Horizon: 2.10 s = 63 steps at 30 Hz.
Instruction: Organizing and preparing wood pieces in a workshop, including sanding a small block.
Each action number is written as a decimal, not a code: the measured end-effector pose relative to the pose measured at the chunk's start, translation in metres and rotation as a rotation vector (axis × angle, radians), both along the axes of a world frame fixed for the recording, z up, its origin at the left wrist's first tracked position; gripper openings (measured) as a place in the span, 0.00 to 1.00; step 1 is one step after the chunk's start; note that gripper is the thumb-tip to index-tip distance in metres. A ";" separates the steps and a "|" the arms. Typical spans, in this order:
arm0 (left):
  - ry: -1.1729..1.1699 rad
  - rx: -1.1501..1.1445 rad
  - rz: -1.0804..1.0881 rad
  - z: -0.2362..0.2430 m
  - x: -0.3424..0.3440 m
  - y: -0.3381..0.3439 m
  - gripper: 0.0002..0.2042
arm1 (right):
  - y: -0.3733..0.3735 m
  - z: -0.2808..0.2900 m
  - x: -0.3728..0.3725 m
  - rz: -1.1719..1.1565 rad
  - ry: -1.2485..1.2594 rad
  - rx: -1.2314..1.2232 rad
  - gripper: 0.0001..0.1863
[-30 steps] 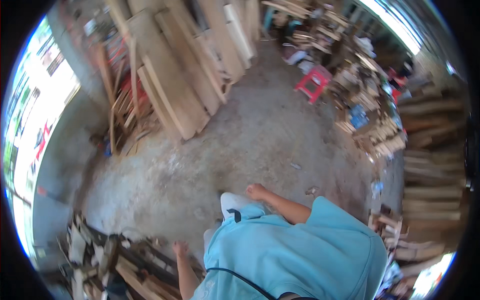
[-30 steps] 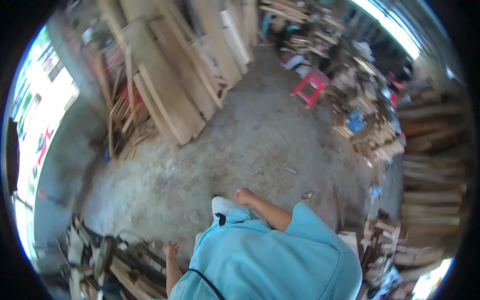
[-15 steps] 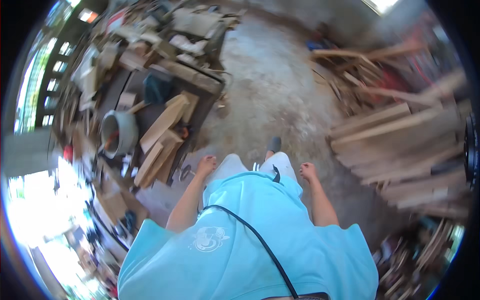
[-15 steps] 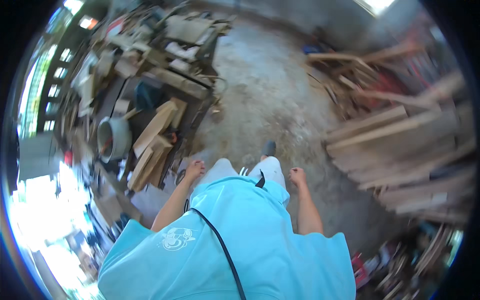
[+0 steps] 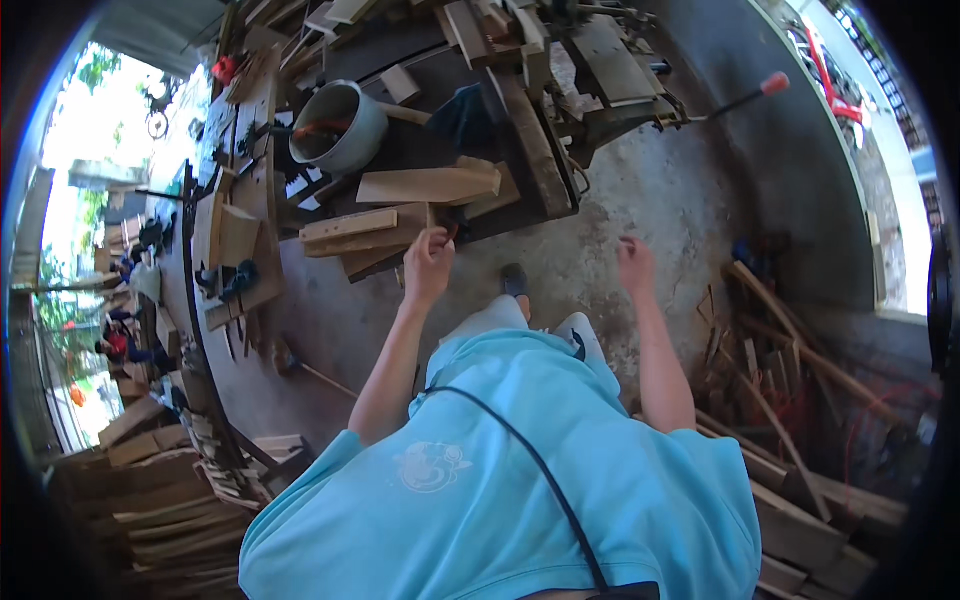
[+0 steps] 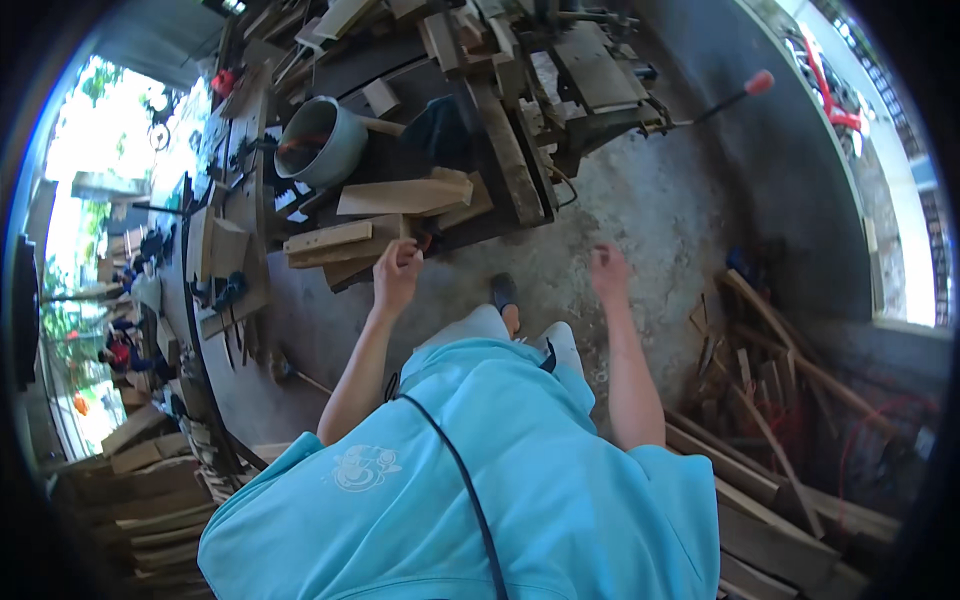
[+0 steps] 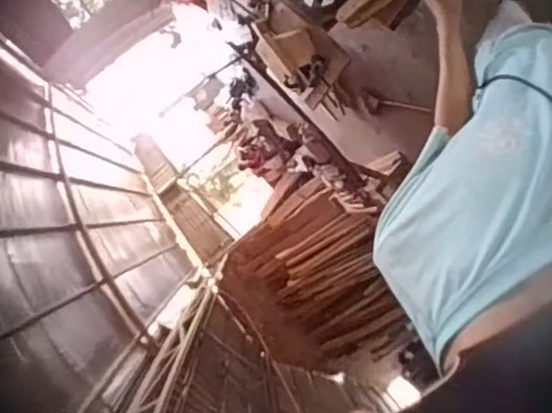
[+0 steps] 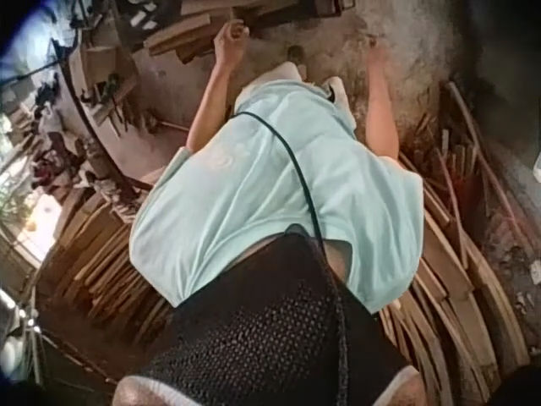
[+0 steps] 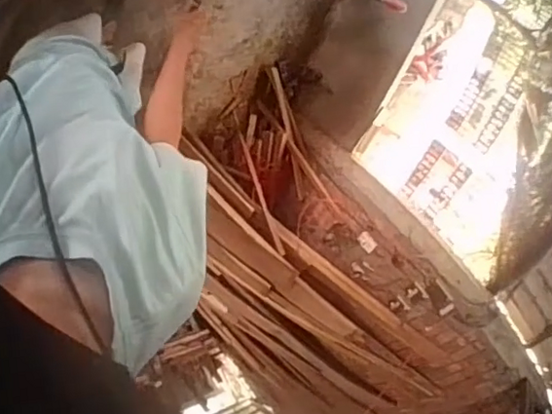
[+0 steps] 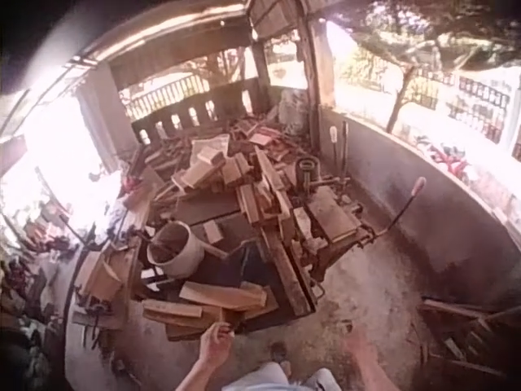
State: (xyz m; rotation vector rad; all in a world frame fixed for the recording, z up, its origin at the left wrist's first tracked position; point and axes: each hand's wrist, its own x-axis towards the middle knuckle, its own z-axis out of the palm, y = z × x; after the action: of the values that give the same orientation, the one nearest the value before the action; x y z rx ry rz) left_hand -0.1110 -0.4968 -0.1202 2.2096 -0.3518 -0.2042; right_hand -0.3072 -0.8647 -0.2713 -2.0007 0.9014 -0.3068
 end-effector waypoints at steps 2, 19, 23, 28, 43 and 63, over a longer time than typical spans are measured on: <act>-0.126 0.211 -0.034 0.018 0.017 -0.004 0.22 | 0.043 0.065 0.055 0.058 -0.086 -0.097 0.21; -0.229 0.277 -0.464 -0.029 0.136 -0.067 0.41 | 0.078 0.080 0.217 0.101 0.370 -0.414 0.32; -0.233 0.275 -0.505 -0.025 0.144 -0.062 0.39 | 0.066 0.080 0.220 0.136 0.334 -0.347 0.31; -0.217 0.230 -0.495 -0.025 0.148 -0.057 0.38 | 0.080 0.092 0.227 0.118 0.418 -0.398 0.32; -0.240 0.293 -0.418 -0.021 0.142 -0.060 0.38 | 0.065 0.200 0.454 0.206 -0.042 -0.809 0.32; -0.165 0.291 -0.394 -0.020 0.141 -0.057 0.37 | -0.003 0.422 0.662 0.500 0.381 -1.106 0.16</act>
State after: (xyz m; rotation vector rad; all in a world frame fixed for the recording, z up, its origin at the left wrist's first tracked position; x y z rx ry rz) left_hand 0.0305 -0.5541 -0.1397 2.4302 -0.8995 -0.3016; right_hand 0.3547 -0.8675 0.1512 -3.3025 0.4004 -0.1317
